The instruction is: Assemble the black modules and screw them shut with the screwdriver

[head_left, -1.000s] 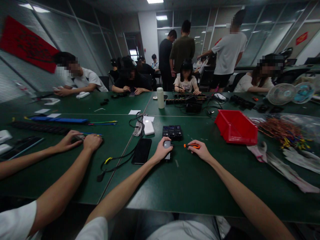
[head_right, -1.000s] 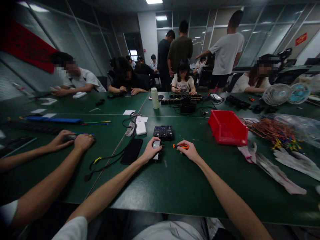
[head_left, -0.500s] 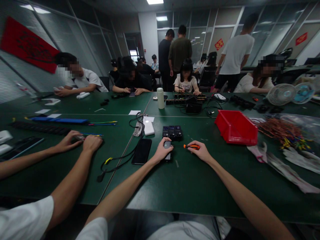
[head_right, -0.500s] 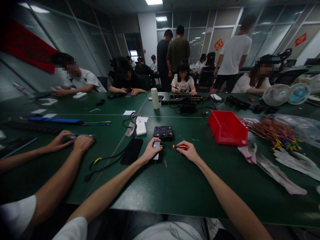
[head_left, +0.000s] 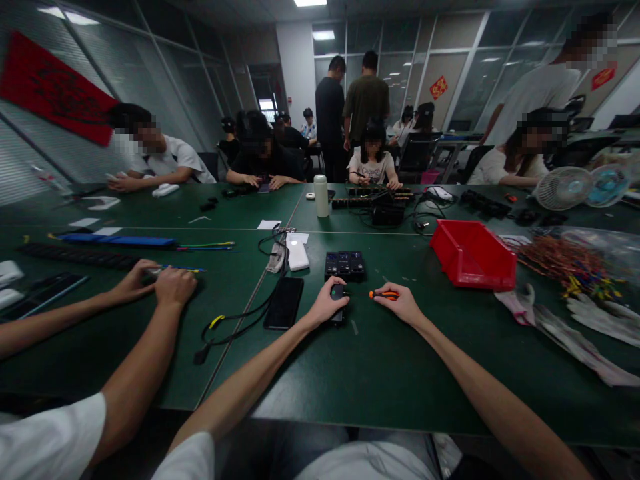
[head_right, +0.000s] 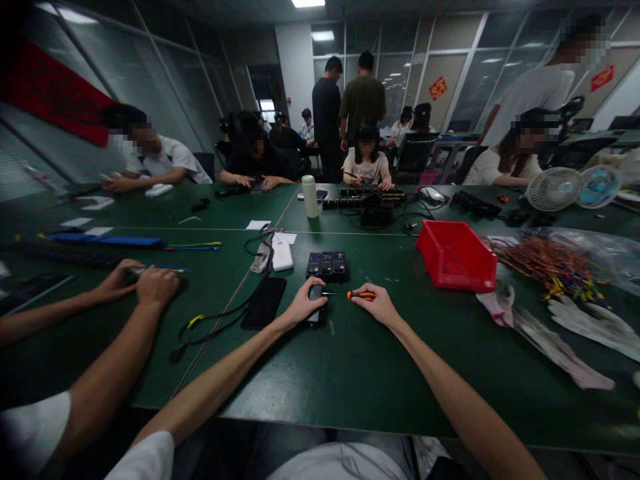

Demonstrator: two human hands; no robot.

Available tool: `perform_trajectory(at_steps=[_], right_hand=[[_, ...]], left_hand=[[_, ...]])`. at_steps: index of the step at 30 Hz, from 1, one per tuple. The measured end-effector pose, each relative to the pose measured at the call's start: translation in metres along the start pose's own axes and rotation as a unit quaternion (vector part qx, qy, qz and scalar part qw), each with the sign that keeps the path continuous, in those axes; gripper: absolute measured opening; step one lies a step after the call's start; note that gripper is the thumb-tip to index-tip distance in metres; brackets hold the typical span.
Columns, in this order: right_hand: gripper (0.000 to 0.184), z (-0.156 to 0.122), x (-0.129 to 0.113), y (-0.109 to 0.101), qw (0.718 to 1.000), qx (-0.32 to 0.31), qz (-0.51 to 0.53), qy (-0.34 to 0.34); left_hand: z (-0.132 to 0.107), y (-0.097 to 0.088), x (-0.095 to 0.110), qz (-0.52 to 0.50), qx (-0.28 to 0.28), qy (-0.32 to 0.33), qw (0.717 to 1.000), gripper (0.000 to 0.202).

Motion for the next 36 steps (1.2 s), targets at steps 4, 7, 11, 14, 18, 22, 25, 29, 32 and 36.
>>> perform_trajectory(at_steps=[4,7,11,14,18,22,25,29,32,36], right_hand=[[0.032,0.001,0.003,0.002,0.999,-0.005,0.024,0.040],[0.036,0.001,0.004,0.005,0.997,-0.009,0.056,0.062],[0.035,0.002,0.002,0.007,0.993,-0.010,0.092,0.070],[0.033,0.001,0.001,0.008,0.990,-0.014,0.114,0.081],[0.032,0.002,0.002,0.009,0.984,-0.025,0.143,0.101],[0.033,0.002,0.005,0.010,0.981,-0.030,0.163,0.104],[0.033,0.003,0.007,0.009,0.985,-0.041,0.139,0.094],[0.027,0.003,0.004,0.000,0.998,-0.021,0.037,0.043],[0.023,0.003,0.002,-0.004,1.000,-0.022,-0.001,0.008],[0.023,0.002,-0.001,-0.005,0.999,-0.028,-0.037,-0.026]], left_hand=[[0.001,-0.001,0.001,-0.005,-0.001,-0.001,1.000,0.030],[0.000,-0.003,0.002,-0.009,-0.002,-0.006,1.000,0.030],[0.000,-0.003,0.002,-0.008,-0.003,-0.010,1.000,0.030],[0.001,-0.003,0.000,-0.006,-0.008,-0.002,1.000,0.030],[0.002,-0.002,0.000,-0.002,-0.002,0.005,1.000,0.030],[0.002,-0.002,0.000,0.004,0.002,-0.003,1.000,0.030],[0.002,-0.003,-0.001,0.003,0.008,-0.004,1.000,0.030],[0.003,-0.003,-0.002,-0.002,0.005,0.000,1.000,0.029],[0.002,-0.002,-0.003,0.000,0.005,-0.002,1.000,0.029],[0.001,-0.001,-0.004,-0.016,0.017,-0.012,1.000,0.037]])
Point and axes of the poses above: each hand's wrist, its own z-axis towards the middle knuckle, its own y-axis out of the palm, x = y × z, the point moved 3 cm from there along z, towards the middle knuckle, and after that the axes turned 15 degrees about -x, right-handed, at the moved point
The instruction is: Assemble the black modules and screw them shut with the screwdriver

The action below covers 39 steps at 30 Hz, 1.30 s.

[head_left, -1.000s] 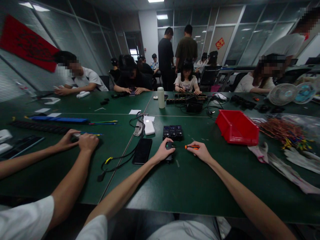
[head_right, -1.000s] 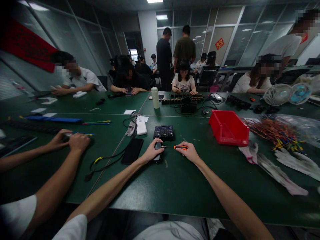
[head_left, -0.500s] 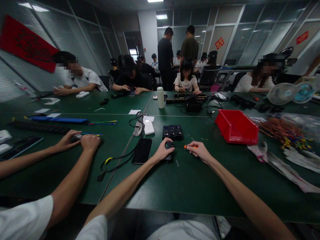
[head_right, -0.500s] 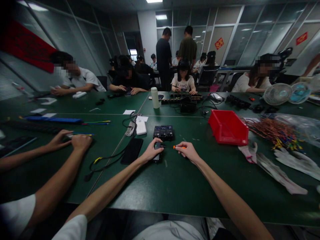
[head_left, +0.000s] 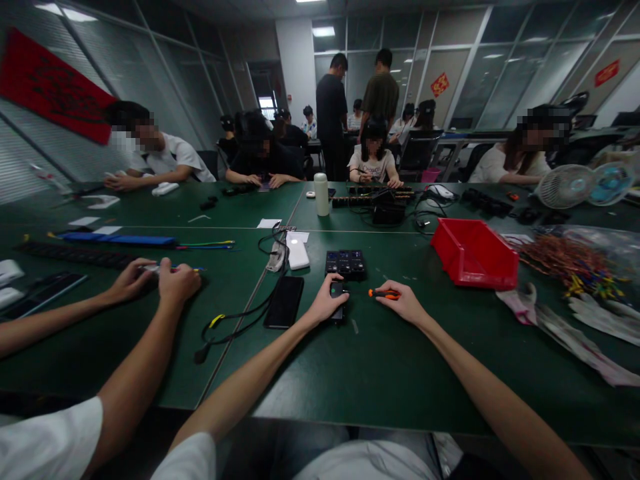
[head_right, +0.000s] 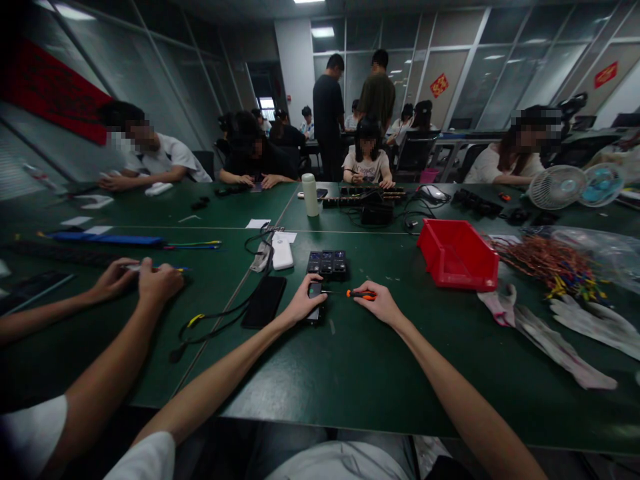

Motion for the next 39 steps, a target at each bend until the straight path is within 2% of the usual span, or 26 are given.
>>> perform_trajectory(at_steps=[3,7,16,21,29,34,39], right_hand=[[0.021,-0.002,-0.005,-0.001,0.999,0.007,-0.035,-0.028],[0.023,-0.003,-0.010,0.000,0.996,0.009,-0.068,-0.048],[0.024,-0.001,-0.007,0.001,0.996,0.005,-0.085,-0.019],[0.026,-0.001,-0.010,0.002,0.998,-0.006,-0.058,0.001],[0.032,0.000,-0.006,0.006,0.995,-0.040,0.057,0.073],[0.033,0.001,-0.002,0.008,0.990,-0.050,0.104,0.087],[0.033,0.003,0.001,0.009,0.989,-0.051,0.106,0.092]], left_hand=[[-0.001,0.000,-0.001,-0.008,0.000,0.002,1.000,0.039],[0.001,0.001,-0.002,0.006,-0.013,0.015,1.000,0.028],[0.002,0.000,-0.004,0.017,-0.024,0.017,0.999,0.027],[0.002,0.000,-0.004,0.016,-0.020,0.012,1.000,0.026],[0.003,0.001,-0.006,0.017,-0.013,0.015,1.000,0.025],[0.002,0.001,-0.006,0.008,-0.014,0.010,1.000,0.026],[0.002,0.000,-0.007,0.006,-0.010,0.012,1.000,0.026]])
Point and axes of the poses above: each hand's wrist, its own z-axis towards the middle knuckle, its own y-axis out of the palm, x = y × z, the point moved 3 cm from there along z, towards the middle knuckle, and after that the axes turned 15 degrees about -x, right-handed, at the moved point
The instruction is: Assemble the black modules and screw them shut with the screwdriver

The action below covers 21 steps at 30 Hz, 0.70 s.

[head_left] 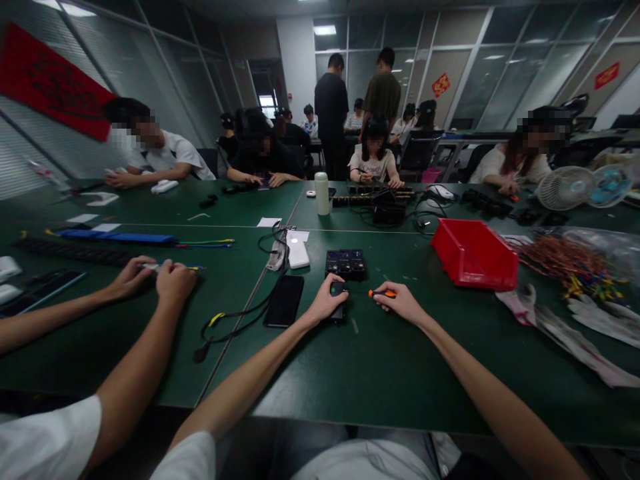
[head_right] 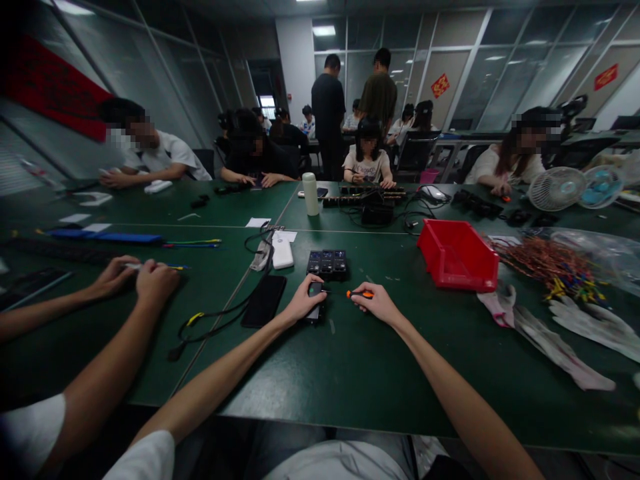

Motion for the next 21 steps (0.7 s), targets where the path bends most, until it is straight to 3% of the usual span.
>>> perform_trajectory(at_steps=[8,15,21], right_hand=[[0.024,0.003,0.000,-0.003,0.994,0.032,-0.089,-0.047],[0.021,-0.002,-0.006,-0.003,0.973,0.079,-0.179,-0.122],[0.023,-0.003,-0.010,-0.002,0.970,0.078,-0.202,-0.115]], left_hand=[[-0.001,-0.001,0.000,0.036,0.047,0.002,0.998,0.030],[-0.001,0.000,0.001,0.043,0.009,0.006,0.999,0.031],[0.000,0.000,0.002,0.039,0.006,0.004,0.999,0.031]])
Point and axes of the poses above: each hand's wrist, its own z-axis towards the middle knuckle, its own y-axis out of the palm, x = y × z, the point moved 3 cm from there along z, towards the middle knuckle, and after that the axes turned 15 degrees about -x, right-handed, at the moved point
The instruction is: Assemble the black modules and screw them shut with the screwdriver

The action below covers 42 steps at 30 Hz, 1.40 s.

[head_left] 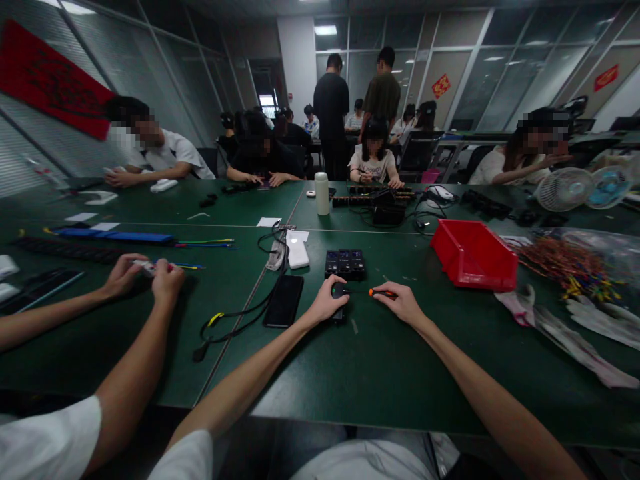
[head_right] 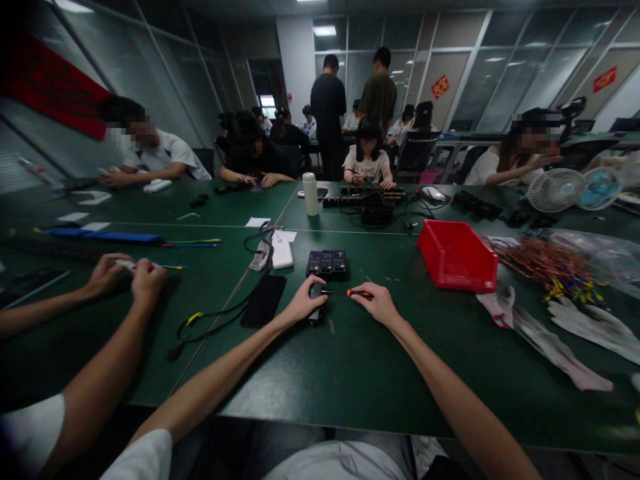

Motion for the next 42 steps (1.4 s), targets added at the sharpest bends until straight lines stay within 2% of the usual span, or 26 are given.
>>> perform_trajectory(at_steps=[11,18,22,29,35,42], right_hand=[[0.023,0.002,0.002,0.002,0.997,-0.032,0.038,0.064],[0.028,0.003,0.005,0.002,0.985,-0.078,0.121,0.096],[0.032,0.002,0.007,0.003,0.981,-0.089,0.132,0.112],[0.027,0.003,0.004,0.002,0.993,-0.041,0.080,0.080],[0.018,-0.001,-0.001,0.000,1.000,-0.004,0.015,0.012],[0.023,-0.002,-0.004,0.001,1.000,-0.018,0.007,0.005]], left_hand=[[0.000,0.000,0.000,0.011,-0.001,-0.001,1.000,0.030],[0.000,0.001,0.000,0.013,-0.002,-0.008,1.000,0.031],[0.000,0.001,0.002,0.007,-0.004,-0.010,1.000,0.031],[0.000,0.001,0.005,-0.012,0.002,-0.013,1.000,0.031],[-0.001,0.001,0.007,-0.022,0.002,-0.016,1.000,0.032],[-0.001,0.002,0.007,-0.009,-0.002,-0.016,1.000,0.031]])
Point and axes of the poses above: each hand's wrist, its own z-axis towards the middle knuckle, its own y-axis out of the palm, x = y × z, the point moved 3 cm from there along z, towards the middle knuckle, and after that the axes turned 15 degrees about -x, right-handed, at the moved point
